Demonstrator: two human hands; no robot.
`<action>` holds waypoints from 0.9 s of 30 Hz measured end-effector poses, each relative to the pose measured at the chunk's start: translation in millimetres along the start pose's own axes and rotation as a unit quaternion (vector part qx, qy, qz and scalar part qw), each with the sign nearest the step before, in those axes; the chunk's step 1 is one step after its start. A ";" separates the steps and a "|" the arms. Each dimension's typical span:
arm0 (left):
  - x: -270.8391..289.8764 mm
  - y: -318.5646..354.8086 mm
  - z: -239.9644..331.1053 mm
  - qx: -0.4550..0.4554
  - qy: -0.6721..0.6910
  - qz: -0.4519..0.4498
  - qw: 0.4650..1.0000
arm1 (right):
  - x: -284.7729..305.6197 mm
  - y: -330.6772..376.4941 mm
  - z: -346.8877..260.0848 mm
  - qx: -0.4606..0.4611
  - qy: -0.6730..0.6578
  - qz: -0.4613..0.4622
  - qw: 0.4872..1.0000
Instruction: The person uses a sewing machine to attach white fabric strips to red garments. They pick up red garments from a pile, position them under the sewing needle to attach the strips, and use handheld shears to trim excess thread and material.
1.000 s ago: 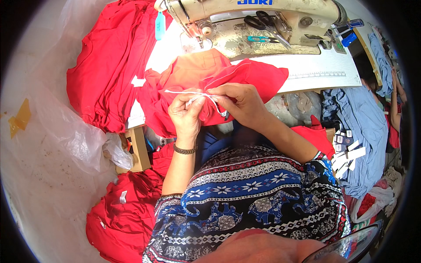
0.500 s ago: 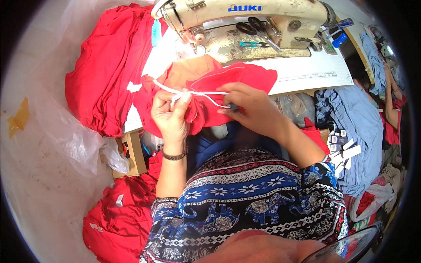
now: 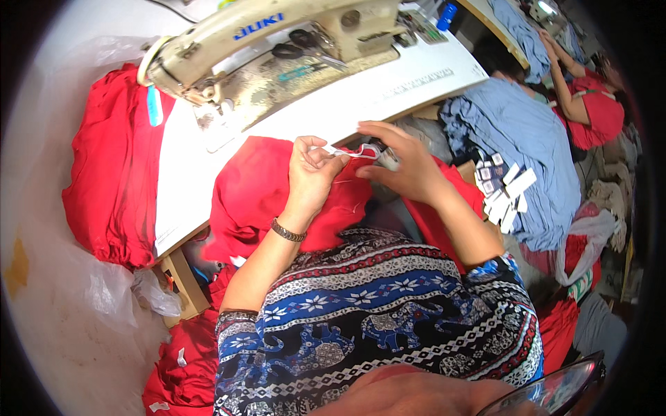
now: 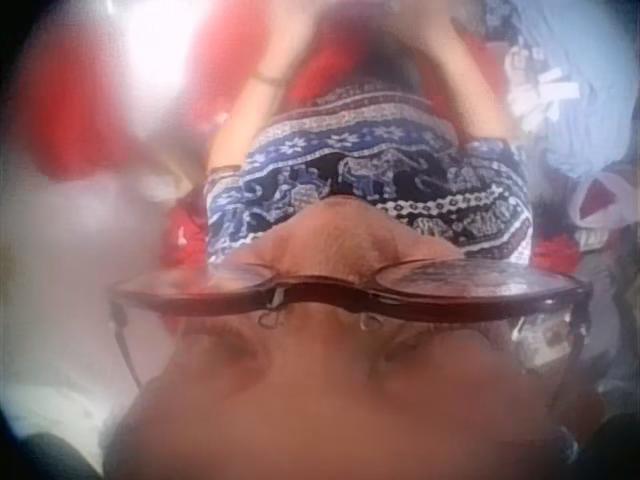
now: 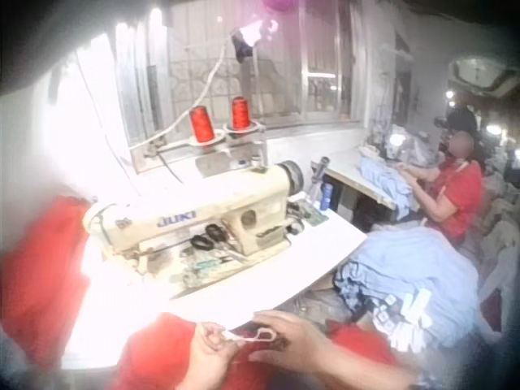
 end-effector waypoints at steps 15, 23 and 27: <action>-4.1 -4.4 -14.1 0.039 -0.098 -0.062 0.993 | -59.1 16.4 70.1 -0.211 -0.318 -0.096 0.919; -3.4 -1.8 -18.7 0.071 0.011 -0.116 0.991 | -55.0 25.1 75.7 -0.229 -0.341 -0.072 0.909; -7.9 0.3 -15.6 0.058 -0.076 -0.125 0.987 | -56.3 28.7 79.8 -0.223 -0.336 -0.052 0.914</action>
Point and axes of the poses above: each hand's wrist, its own y-axis away from the middle knuckle, its own x-axis out of the back of the hand, z = x × y, the point moved 4 cm from there along -y, towards the middle knuckle
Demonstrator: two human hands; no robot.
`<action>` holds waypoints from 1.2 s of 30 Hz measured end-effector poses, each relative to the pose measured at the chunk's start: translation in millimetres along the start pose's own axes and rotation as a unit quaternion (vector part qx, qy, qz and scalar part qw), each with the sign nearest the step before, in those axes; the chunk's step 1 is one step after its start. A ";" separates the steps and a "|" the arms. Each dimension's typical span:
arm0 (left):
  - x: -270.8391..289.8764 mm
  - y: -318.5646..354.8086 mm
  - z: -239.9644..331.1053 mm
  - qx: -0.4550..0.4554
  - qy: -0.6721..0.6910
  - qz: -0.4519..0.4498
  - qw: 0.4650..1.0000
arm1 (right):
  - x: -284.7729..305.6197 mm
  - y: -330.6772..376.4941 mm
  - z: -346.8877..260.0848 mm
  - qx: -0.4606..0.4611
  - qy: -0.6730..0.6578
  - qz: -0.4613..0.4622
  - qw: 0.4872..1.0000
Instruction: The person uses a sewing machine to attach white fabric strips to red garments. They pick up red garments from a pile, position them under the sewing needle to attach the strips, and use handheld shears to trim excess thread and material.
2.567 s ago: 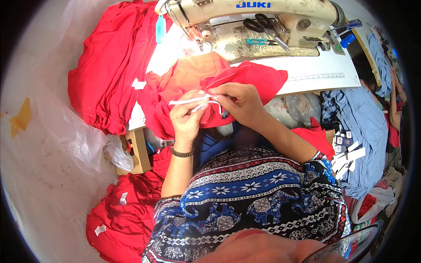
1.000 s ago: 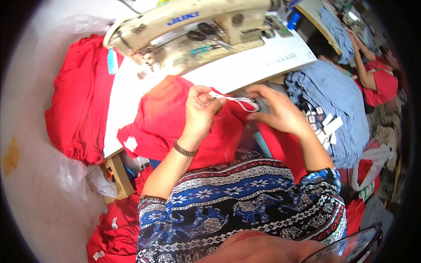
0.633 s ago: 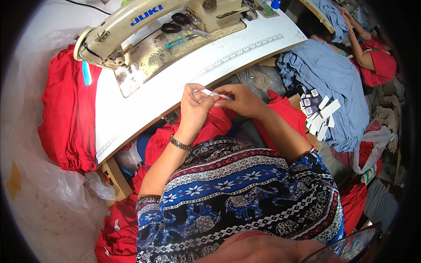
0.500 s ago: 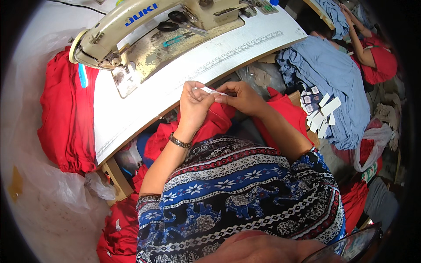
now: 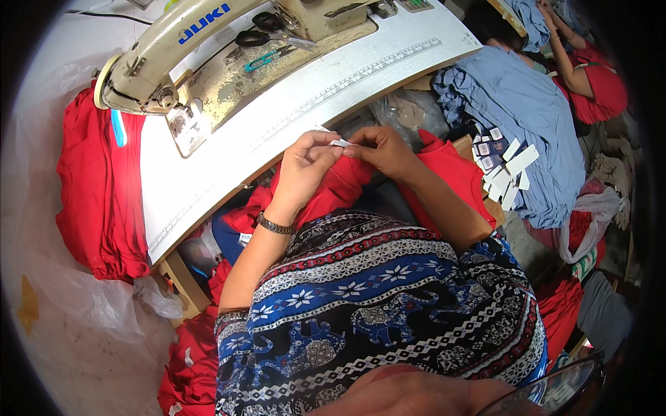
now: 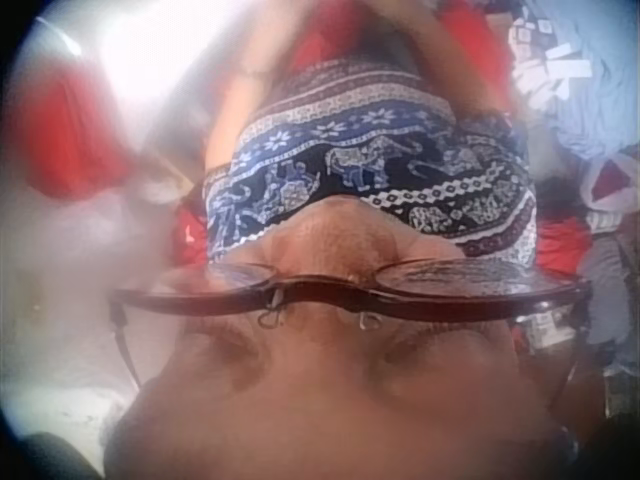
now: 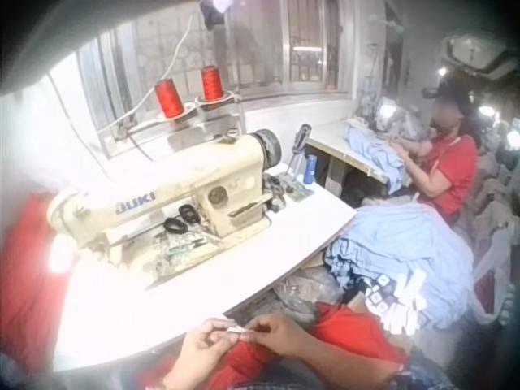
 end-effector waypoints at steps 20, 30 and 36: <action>84.7 -121.6 106.6 -0.289 -0.505 0.102 0.807 | 10.8 23.7 -27.1 -0.065 -0.286 0.044 0.955; 113.6 -224.3 104.8 -0.190 -0.785 -0.046 0.588 | 25.4 11.8 -64.3 -0.037 -0.269 0.061 0.960; 126.9 -185.3 116.6 -0.050 -0.757 -0.004 0.652 | 21.7 6.6 -49.5 -0.012 -0.299 0.092 0.950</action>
Point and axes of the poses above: each hand's wrist, its own y-axis away from the middle knuckle, its own x-axis out of the back of the hand, z = x × y, the point moved 4 cm from there along -y, towards the middle knuckle
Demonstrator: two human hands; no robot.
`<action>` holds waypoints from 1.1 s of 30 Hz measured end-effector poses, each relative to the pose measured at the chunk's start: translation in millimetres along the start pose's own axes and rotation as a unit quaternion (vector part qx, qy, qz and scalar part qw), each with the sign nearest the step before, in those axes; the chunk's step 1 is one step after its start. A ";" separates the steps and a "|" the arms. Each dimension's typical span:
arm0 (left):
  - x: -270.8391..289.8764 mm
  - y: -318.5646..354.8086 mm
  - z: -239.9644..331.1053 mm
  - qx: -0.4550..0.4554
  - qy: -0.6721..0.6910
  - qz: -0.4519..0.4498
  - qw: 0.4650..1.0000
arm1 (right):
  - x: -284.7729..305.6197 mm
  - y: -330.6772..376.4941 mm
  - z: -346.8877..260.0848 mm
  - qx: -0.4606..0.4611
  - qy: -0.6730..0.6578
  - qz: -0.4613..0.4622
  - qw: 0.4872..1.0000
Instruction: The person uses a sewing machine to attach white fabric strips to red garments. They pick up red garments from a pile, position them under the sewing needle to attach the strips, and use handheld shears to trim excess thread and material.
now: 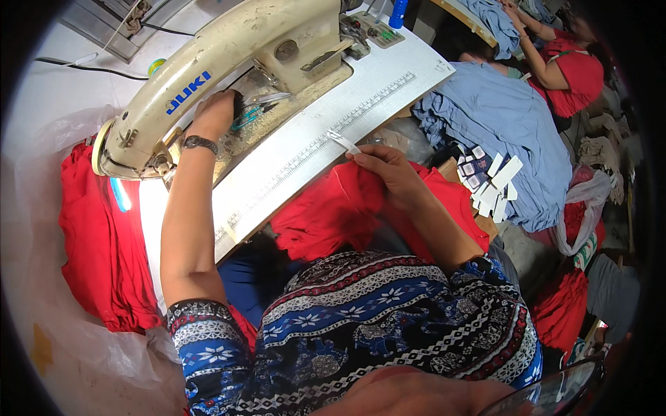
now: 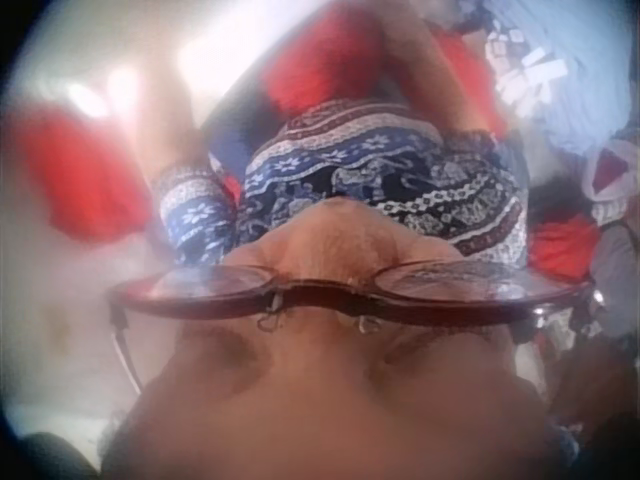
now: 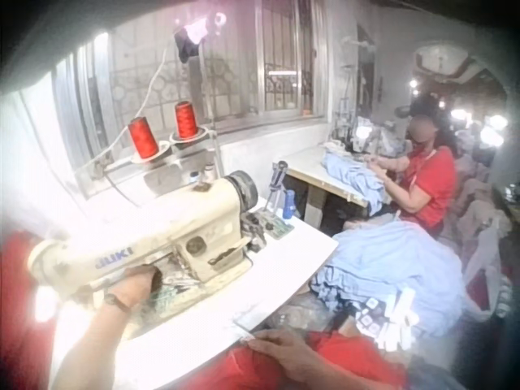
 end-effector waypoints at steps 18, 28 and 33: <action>2.8 127.1 -1.7 0.061 -0.011 0.172 0.983 | -8.2 -4.7 10.1 0.071 0.081 0.050 0.993; 12.8 248.8 107.5 0.021 0.298 -0.096 0.949 | -37.7 0.4 11.8 0.111 0.128 -0.004 0.986; 5.8 244.4 110.3 -0.013 0.299 -0.061 0.952 | -46.5 2.7 14.6 0.116 0.180 -0.038 0.976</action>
Point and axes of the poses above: each hand's wrist, its own y-axis away from the middle knuckle, its own x-axis out of the back of the hand, z = x × y, the point moved 4 cm from there along -y, towards the middle knuckle
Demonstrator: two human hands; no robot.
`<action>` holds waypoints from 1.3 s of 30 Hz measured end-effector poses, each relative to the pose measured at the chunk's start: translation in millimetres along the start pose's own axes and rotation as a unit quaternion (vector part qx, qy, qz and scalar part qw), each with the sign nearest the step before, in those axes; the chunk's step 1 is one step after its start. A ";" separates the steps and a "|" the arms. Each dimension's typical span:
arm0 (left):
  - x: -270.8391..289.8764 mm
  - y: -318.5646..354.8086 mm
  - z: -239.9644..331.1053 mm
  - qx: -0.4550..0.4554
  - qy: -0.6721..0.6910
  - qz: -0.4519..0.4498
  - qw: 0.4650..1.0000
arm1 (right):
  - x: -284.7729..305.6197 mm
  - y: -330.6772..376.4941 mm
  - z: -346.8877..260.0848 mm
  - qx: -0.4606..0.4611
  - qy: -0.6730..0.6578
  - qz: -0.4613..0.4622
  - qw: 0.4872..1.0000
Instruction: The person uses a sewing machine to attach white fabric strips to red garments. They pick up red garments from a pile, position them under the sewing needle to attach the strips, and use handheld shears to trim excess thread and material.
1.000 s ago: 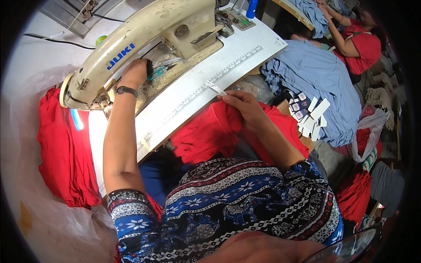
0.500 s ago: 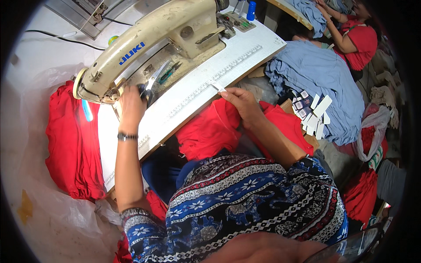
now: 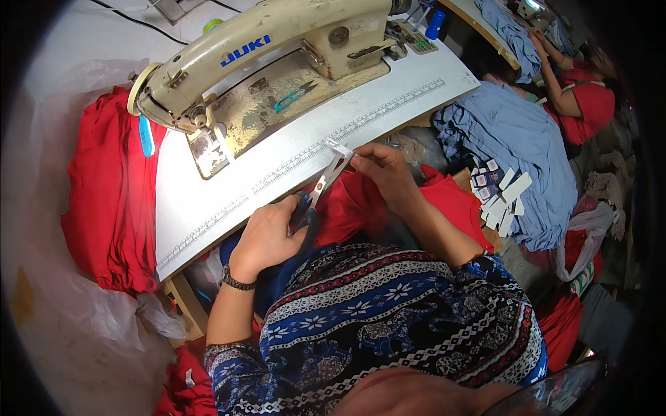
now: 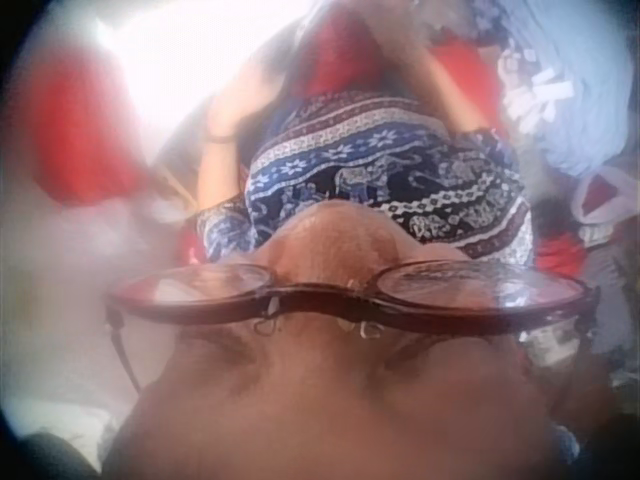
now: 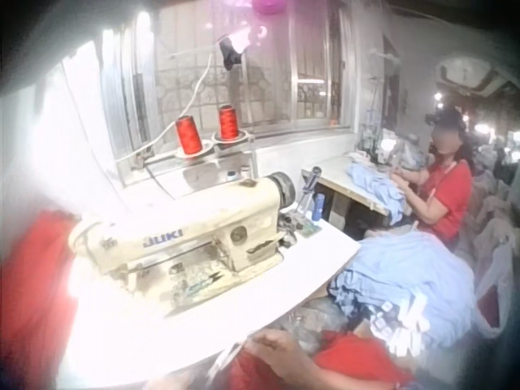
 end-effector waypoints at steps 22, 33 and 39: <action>27.3 -89.7 -44.3 0.009 -0.232 0.140 0.963 | 22.6 -6.5 19.2 -0.104 -0.095 0.057 0.988; -63.7 -26.3 -12.3 -0.030 0.243 0.117 0.962 | -38.3 -6.5 -9.4 -0.008 0.030 -0.127 0.991; 4.0 75.0 -40.7 0.011 0.471 0.259 0.843 | -106.2 -18.0 -16.7 0.123 0.317 -0.400 0.851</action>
Point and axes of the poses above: each hand's wrist, its own y-axis away from the middle knuckle, its own x-axis out of the back of the hand, z = x × y, the point moved 4 cm from there along -y, towards the middle knuckle
